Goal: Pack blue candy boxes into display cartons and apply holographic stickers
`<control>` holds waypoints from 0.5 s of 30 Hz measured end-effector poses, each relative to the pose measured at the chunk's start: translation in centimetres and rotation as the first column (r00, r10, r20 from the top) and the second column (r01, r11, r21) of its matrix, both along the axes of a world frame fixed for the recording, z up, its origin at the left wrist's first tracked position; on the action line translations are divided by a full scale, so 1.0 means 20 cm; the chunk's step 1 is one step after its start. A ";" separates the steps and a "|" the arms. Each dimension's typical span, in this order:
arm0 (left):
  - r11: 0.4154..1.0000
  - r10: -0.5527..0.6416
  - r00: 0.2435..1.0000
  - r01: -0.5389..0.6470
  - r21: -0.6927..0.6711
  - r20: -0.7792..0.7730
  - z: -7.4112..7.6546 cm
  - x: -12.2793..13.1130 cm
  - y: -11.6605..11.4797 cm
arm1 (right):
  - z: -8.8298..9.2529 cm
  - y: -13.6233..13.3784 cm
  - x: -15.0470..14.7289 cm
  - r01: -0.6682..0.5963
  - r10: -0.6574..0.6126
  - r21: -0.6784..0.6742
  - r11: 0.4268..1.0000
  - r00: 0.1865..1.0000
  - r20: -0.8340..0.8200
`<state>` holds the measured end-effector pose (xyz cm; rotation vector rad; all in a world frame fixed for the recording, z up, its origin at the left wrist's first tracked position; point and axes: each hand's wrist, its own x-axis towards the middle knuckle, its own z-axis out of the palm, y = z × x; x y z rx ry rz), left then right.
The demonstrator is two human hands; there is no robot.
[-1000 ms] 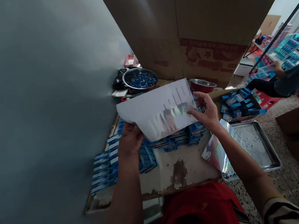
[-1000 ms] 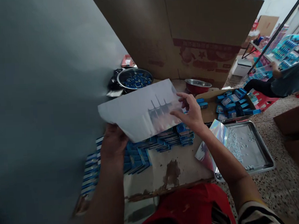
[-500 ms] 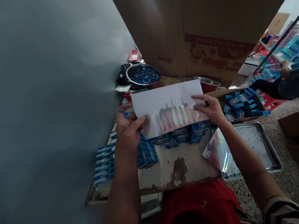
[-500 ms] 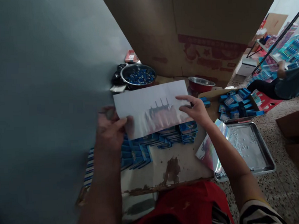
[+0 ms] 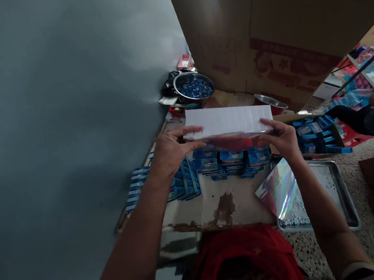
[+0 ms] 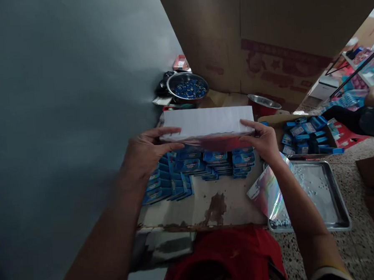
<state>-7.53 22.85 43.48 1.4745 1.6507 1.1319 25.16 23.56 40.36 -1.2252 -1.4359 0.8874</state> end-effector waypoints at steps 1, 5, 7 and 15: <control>1.000 0.022 1.000 -0.022 0.004 -0.007 0.01 0.01 -0.01 | 0.01 -0.01 0.00 0.030 -0.031 0.033 0.999 0.998 0.050; 0.977 0.071 0.996 -0.059 0.205 -0.048 0.03 0.03 -0.04 | 0.08 -0.03 -0.03 0.129 -0.213 0.273 0.953 0.929 0.304; 0.943 0.072 0.985 -0.015 0.333 -0.159 0.04 0.01 -0.04 | 0.13 -0.05 -0.04 0.140 -0.328 0.426 0.894 0.852 0.409; 0.818 0.156 0.915 0.091 0.568 -0.371 0.44 -0.09 -0.09 | 0.55 -0.10 0.08 -0.019 -0.054 0.344 0.939 0.978 0.201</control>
